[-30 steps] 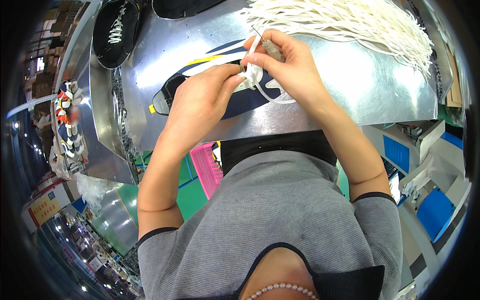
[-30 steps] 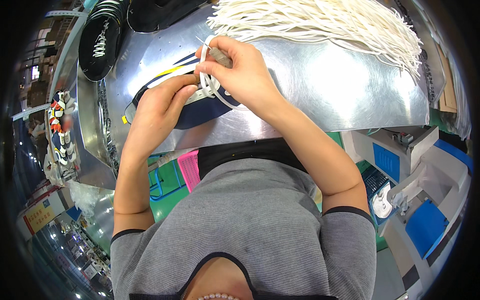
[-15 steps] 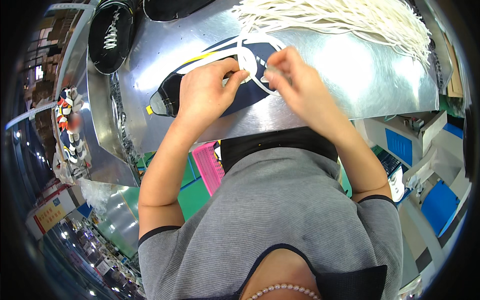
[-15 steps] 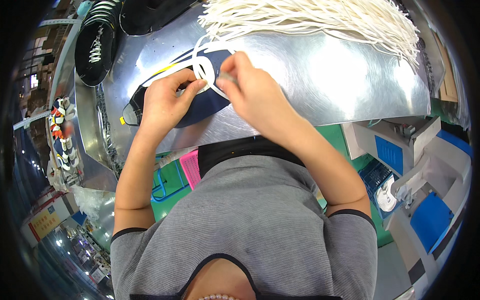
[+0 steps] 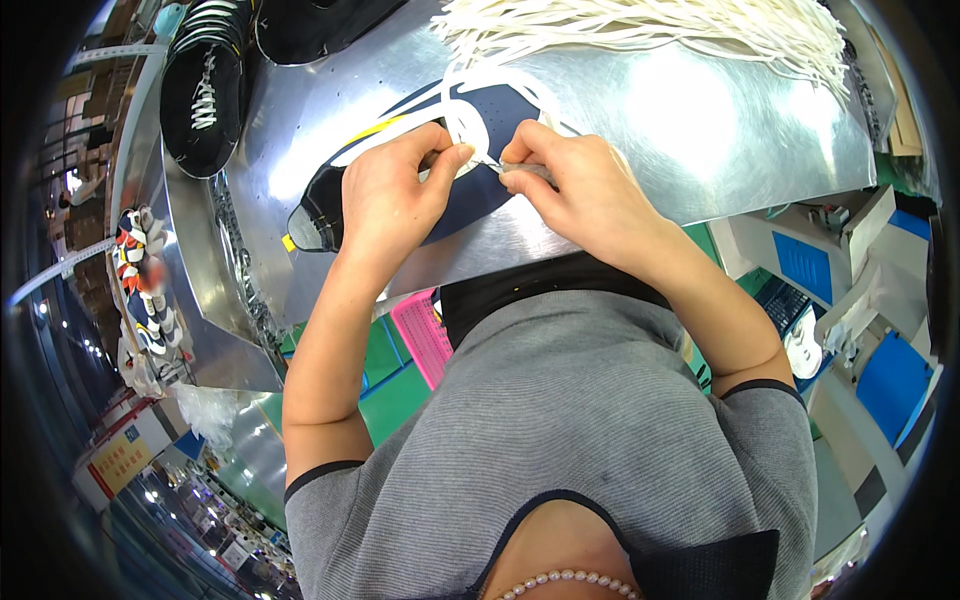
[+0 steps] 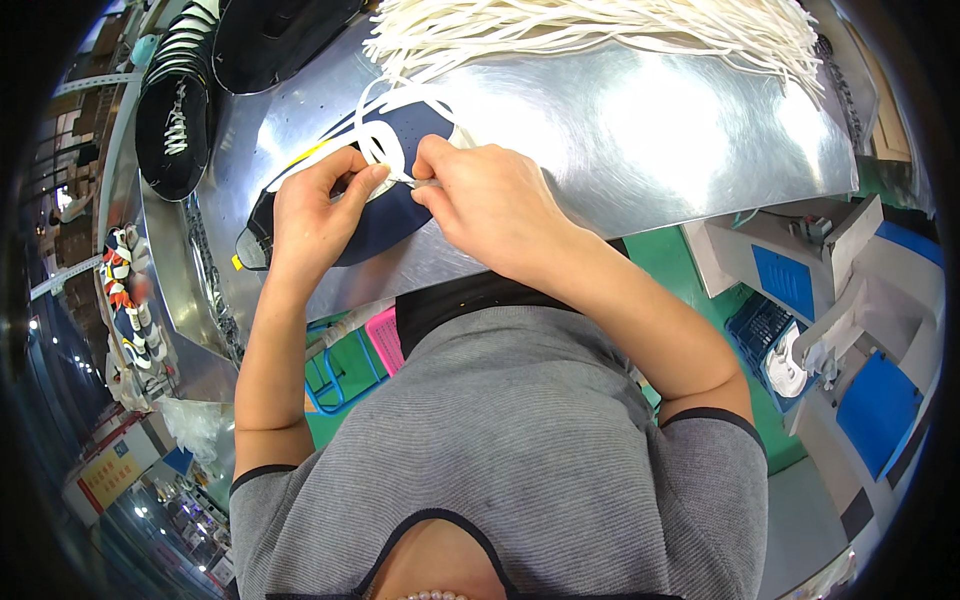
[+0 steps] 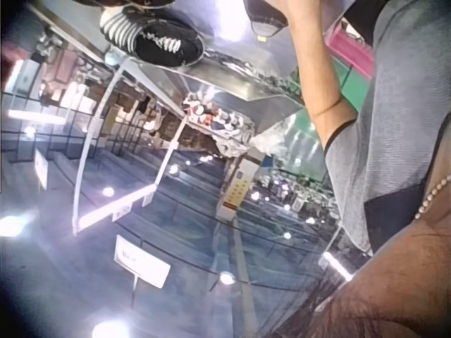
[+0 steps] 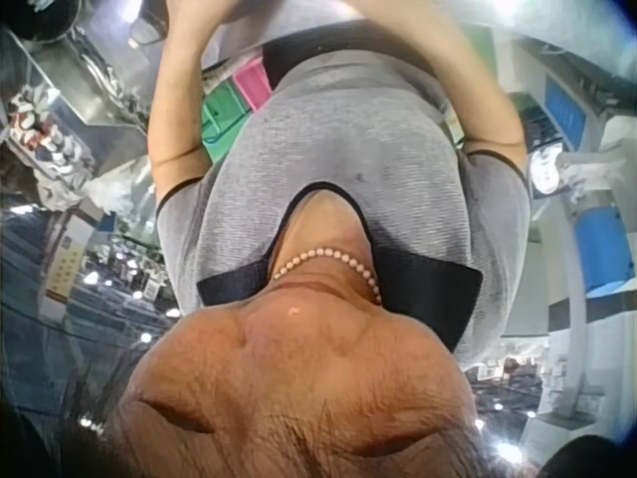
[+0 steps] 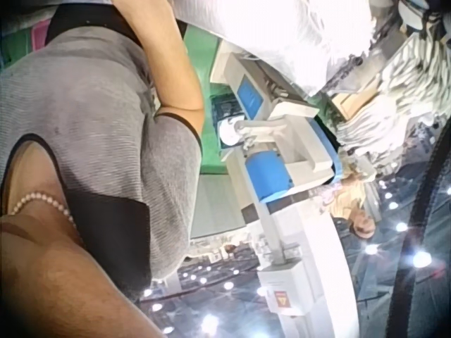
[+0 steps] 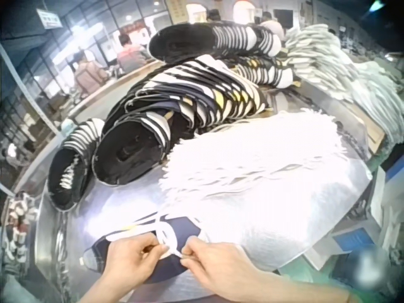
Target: The person laces two athletic shoe uppers by hand, threading white laces through the eyelets and smoothing them against the tongue before placing them on a stack.
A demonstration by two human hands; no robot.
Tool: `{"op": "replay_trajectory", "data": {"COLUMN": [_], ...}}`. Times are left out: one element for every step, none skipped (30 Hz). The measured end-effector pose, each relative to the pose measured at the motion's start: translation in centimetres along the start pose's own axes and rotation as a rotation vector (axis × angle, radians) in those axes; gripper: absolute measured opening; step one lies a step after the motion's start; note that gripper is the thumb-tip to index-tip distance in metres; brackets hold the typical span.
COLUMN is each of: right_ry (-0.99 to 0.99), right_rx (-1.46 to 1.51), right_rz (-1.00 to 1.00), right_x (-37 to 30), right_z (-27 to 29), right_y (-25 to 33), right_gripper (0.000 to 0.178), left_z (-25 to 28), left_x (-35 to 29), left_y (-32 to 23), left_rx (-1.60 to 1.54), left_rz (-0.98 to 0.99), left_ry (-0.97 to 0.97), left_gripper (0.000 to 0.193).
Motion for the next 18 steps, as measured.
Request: {"op": "replay_trajectory", "data": {"right_ry": [0.000, 0.000, 0.001, 0.003, 0.016, 0.027, 0.038, 0.013, -0.012, -0.036, -0.033, -0.024, -0.016, -0.020, -0.020, -0.020, -0.025, 0.038], "right_rx": [-0.009, -0.034, -0.058, -0.083, -0.125, -0.171, -0.216, -0.204, -0.192, -0.180, -0.199, -0.217, -0.235, -0.236, -0.240, -0.245, -0.193, -0.132], "right_rz": [-0.002, 0.002, 0.008, 0.013, 0.001, -0.013, -0.028, -0.021, -0.010, 0.000, -0.029, -0.058, -0.086, -0.063, -0.033, -0.004, 0.025, 0.040], "right_x": [0.0, 0.0, 0.0, 0.1, 0.2, 0.5, 0.7, 0.8, 0.9, 1.1, 1.4, 1.5, 1.6, 1.5, 1.5, 1.4, 0.2, -0.9], "right_z": [0.0, 0.0, 0.0, -0.1, -0.4, -0.7, -1.1, -1.2, -1.5, -1.6, -1.9, -2.4, -2.7, -2.7, -2.4, -2.1, -1.3, 0.0], "right_y": [0.0, 0.1, 0.3, 0.4, 0.4, 0.3, 0.3, 0.3, 0.2, 0.3, 0.3, 0.3, 0.2, 0.4, 0.7, 1.0, 1.3, 2.1], "right_gripper": [0.016, 0.015, 0.015, 0.015, 0.015, 0.015, 0.015, 0.017, 0.019, 0.022, 0.024, 0.026, 0.028, 0.027, 0.027, 0.026, 0.025, 0.024], "left_z": [0.0, 0.0, -0.2, -0.4, -0.6, -0.3, -0.3, 0.0, -0.2, 0.1, 0.2, 0.3, 0.0, 0.0, 0.3, 0.5, 0.7, 1.3], "left_x": [0.0, 0.0, 0.0, 0.0, -0.1, -0.2, -0.7, -1.2, -1.3, -1.7, -2.1, -2.6, -2.7, -2.7, -2.8, -3.0, -3.8, -4.6], "left_y": [-0.1, -0.1, -0.1, 0.1, 0.1, -0.5, -0.8, -1.4, -1.6, -2.2, -2.9, -3.3, -3.2, -3.2, -3.4, -3.5, -3.7, -3.7], "left_rx": [-0.001, -0.002, -0.044, -0.086, -0.128, -0.142, -0.155, -0.169, -0.137, -0.108, -0.078, -0.048, -0.034, 0.003, 0.040, 0.077, 0.152, 0.195], "left_rz": [-0.001, -0.001, -0.003, -0.005, -0.006, -0.101, -0.195, -0.288, -0.284, -0.318, -0.351, -0.377, -0.394, -0.388, -0.378, -0.368, -0.392, -0.432], "left_ry": [0.000, -0.001, 0.025, 0.051, 0.077, 0.002, -0.072, -0.148, -0.092, -0.118, -0.143, -0.168, -0.181, -0.188, -0.202, -0.216, -0.250, -0.327], "left_gripper": [0.025, 0.025, 0.022, 0.020, 0.019, 0.018, 0.019, 0.020, 0.026, 0.026, 0.027, 0.027, 0.028, 0.026, 0.024, 0.021, 0.023, 0.024]}}
Point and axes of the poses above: each hand's wrist, its own x-axis towards the middle knuckle, its own z-axis out of the back of the hand, y = z × x, the point moved 9 cm from there along x, towards the middle knuckle, and after that the axes turned 7 degrees about x, right-handed, at the moved point
